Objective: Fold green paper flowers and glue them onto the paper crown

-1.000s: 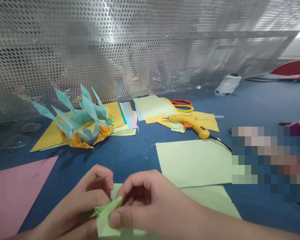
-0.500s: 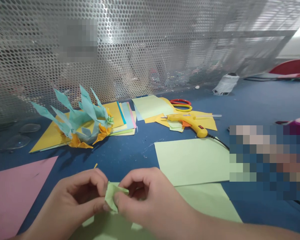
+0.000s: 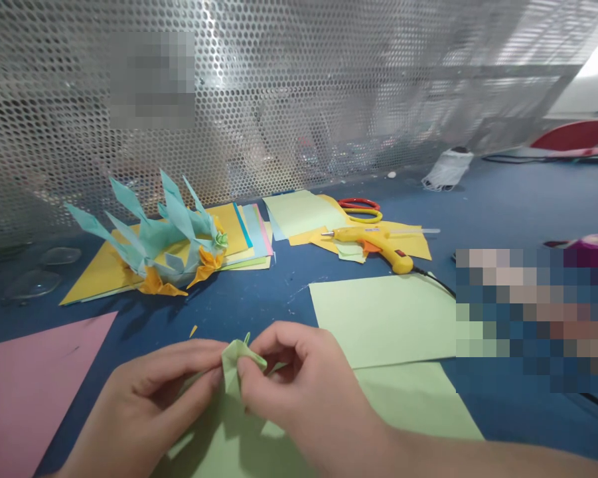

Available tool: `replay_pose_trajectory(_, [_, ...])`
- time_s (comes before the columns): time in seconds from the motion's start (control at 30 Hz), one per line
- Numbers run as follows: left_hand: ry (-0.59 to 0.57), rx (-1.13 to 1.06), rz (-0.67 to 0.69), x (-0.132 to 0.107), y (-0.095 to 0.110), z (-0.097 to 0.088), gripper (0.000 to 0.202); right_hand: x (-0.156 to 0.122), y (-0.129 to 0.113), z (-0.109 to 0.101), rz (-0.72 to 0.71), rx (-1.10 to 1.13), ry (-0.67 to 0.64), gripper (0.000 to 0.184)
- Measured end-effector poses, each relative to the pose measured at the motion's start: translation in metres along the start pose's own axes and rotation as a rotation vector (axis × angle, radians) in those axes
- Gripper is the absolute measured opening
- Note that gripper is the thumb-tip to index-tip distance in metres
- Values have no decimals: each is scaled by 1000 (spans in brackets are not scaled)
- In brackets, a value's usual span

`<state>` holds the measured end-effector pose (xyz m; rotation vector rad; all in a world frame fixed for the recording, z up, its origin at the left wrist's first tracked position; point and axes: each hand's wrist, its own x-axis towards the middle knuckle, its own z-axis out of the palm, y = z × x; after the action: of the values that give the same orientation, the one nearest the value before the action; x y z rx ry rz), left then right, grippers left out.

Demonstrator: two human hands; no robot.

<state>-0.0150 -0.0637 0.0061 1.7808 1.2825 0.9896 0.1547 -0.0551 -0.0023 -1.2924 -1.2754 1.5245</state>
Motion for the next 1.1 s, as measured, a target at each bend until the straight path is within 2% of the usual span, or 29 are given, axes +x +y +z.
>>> replay_pose_trajectory(0.07, [-2,79,103,0,-1,1,36,1,-3,0,13,23,6,15])
replay_pose_trajectory(0.13, [15,129,148,1,-3,2,38,1,-5,1,23,38,-1,16])
replay_pose_trajectory(0.37, [131,94,39,-1,-9,0,26,7,-12,14,129,101,-12,21])
replay_pose_trajectory(0.5, [192,98,-31,-4,-9,-1,25,9,-12,22,46,30,23,22])
replay_pose_trajectory(0.6, [181,109,-78,-5,-9,-2,29,8,-9,25,-27,-22,57,25])
replay_pose_trajectory(0.8, [197,110,14,-6,-8,-1,32,2,-7,24,4,30,13,24])
replay_pose_trajectory(0.93, [185,92,11,-3,-7,-1,31,1,-11,23,11,64,-2,17])
replay_pose_trajectory(1.1, [214,75,52,-4,-8,1,33,0,-13,25,47,83,22,21])
